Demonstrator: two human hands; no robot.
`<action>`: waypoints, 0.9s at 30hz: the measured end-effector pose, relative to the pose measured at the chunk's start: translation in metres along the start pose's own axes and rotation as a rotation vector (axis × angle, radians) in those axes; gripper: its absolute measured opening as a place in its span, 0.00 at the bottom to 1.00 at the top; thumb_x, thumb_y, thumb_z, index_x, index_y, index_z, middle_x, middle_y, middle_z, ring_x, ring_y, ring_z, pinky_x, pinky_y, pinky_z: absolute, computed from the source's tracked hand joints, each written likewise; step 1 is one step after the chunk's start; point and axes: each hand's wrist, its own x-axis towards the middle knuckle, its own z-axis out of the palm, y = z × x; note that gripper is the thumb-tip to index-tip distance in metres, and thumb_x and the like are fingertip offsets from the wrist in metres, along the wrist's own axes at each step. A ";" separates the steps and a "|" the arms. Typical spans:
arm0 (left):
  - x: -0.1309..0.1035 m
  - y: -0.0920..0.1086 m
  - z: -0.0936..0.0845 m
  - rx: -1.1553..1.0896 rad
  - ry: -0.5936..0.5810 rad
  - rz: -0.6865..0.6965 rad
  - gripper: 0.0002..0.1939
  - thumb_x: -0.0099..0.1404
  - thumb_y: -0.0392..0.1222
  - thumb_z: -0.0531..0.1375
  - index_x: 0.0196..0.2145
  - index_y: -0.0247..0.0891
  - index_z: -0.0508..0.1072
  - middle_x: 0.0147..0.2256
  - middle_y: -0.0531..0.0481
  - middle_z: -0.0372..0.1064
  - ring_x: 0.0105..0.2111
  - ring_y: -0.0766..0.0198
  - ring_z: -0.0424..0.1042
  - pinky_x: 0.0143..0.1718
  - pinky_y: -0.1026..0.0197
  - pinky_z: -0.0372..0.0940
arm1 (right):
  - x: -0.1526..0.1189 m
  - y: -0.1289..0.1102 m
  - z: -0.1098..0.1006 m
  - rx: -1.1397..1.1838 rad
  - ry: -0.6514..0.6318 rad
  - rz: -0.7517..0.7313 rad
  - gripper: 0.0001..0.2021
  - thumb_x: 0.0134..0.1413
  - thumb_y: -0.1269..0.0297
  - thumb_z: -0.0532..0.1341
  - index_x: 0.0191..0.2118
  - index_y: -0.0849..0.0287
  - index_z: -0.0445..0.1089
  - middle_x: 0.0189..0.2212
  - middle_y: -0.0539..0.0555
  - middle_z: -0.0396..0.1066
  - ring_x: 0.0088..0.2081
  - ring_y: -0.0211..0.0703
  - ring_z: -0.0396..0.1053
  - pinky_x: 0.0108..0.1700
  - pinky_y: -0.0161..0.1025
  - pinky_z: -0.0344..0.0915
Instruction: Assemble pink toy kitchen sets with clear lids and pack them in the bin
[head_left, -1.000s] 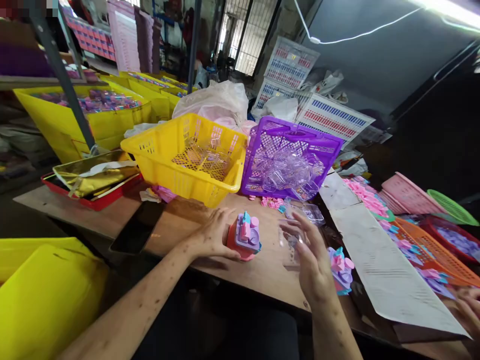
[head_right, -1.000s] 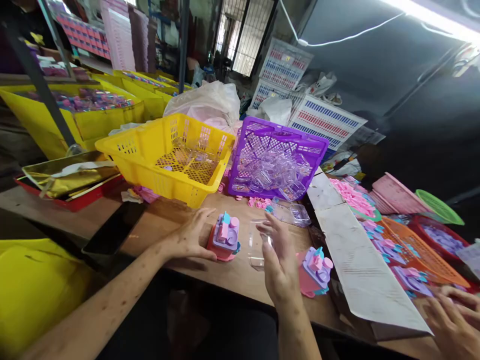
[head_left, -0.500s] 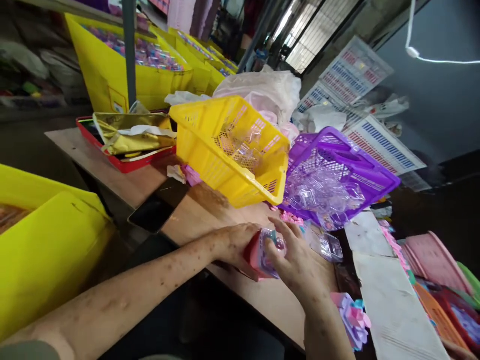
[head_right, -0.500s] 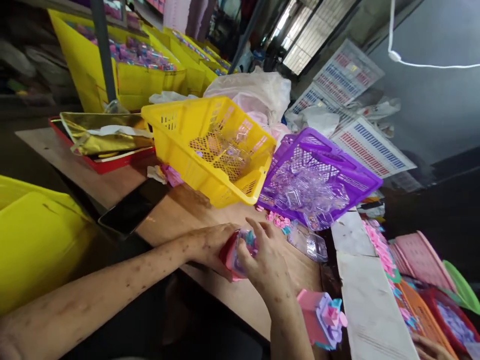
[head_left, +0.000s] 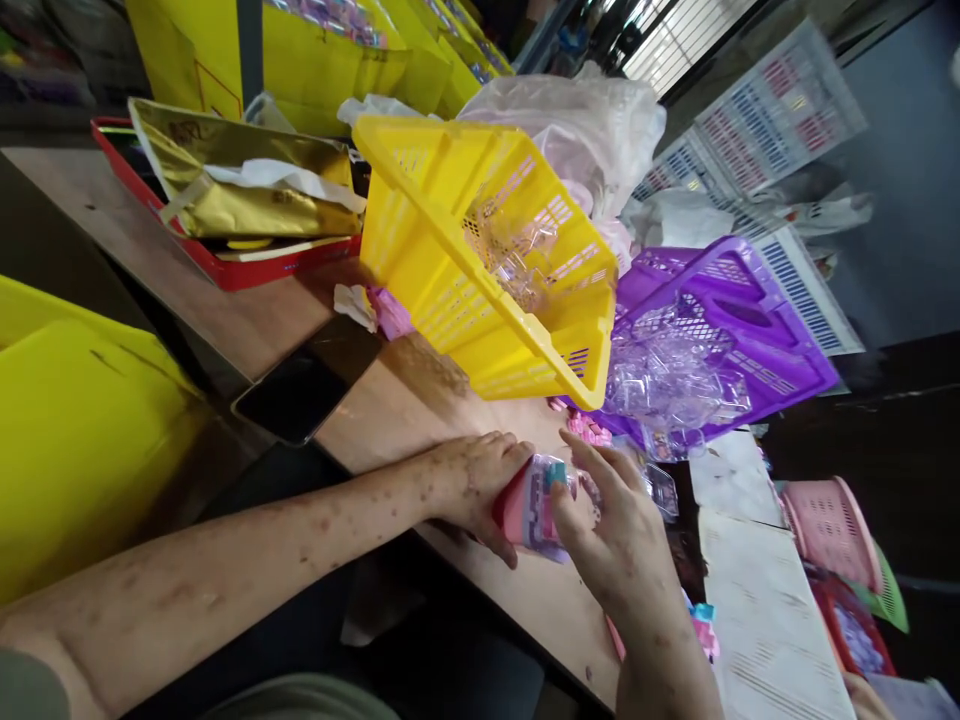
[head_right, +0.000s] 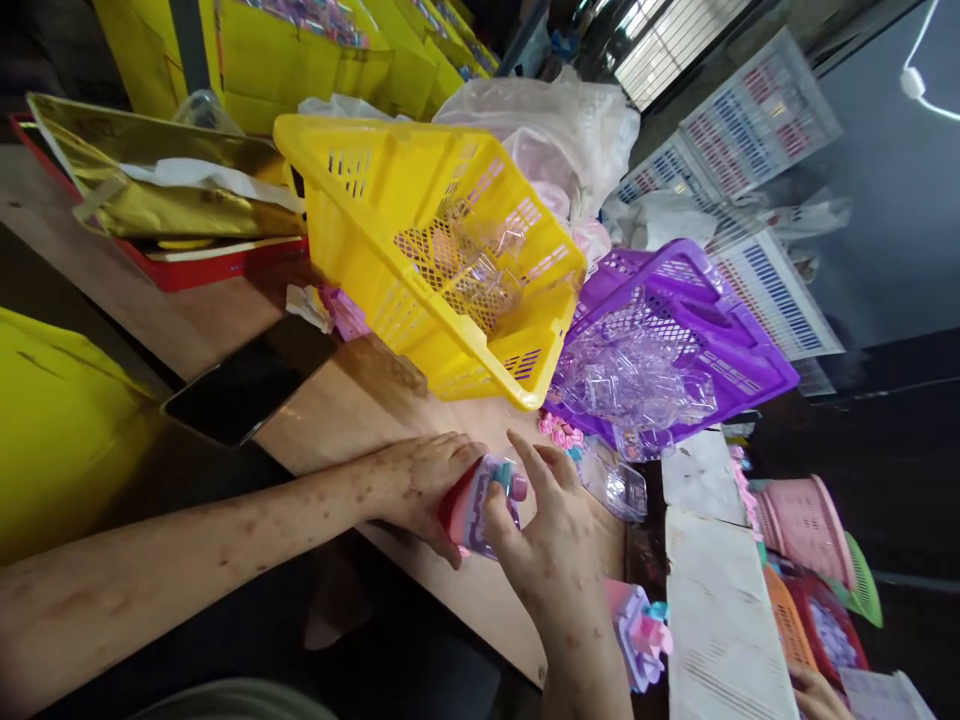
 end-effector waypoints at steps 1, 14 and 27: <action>0.000 0.001 -0.001 0.055 -0.034 0.000 0.57 0.41 0.66 0.85 0.60 0.38 0.70 0.55 0.34 0.75 0.56 0.33 0.77 0.61 0.37 0.72 | 0.001 -0.001 -0.001 -0.019 -0.004 -0.006 0.27 0.65 0.52 0.60 0.66 0.52 0.77 0.55 0.62 0.76 0.53 0.61 0.79 0.58 0.61 0.78; 0.002 0.002 0.004 0.247 -0.139 -0.032 0.59 0.45 0.72 0.81 0.63 0.35 0.65 0.57 0.31 0.73 0.58 0.34 0.76 0.60 0.37 0.72 | 0.000 -0.012 -0.015 -0.093 -0.089 -0.084 0.26 0.69 0.54 0.60 0.67 0.55 0.76 0.57 0.63 0.75 0.54 0.60 0.78 0.55 0.60 0.78; 0.003 0.011 0.001 0.339 -0.157 -0.042 0.60 0.46 0.71 0.82 0.62 0.31 0.65 0.57 0.31 0.73 0.58 0.37 0.75 0.61 0.42 0.72 | 0.000 -0.016 -0.011 -0.152 -0.063 -0.128 0.26 0.69 0.54 0.59 0.66 0.57 0.75 0.56 0.65 0.74 0.56 0.63 0.77 0.55 0.62 0.79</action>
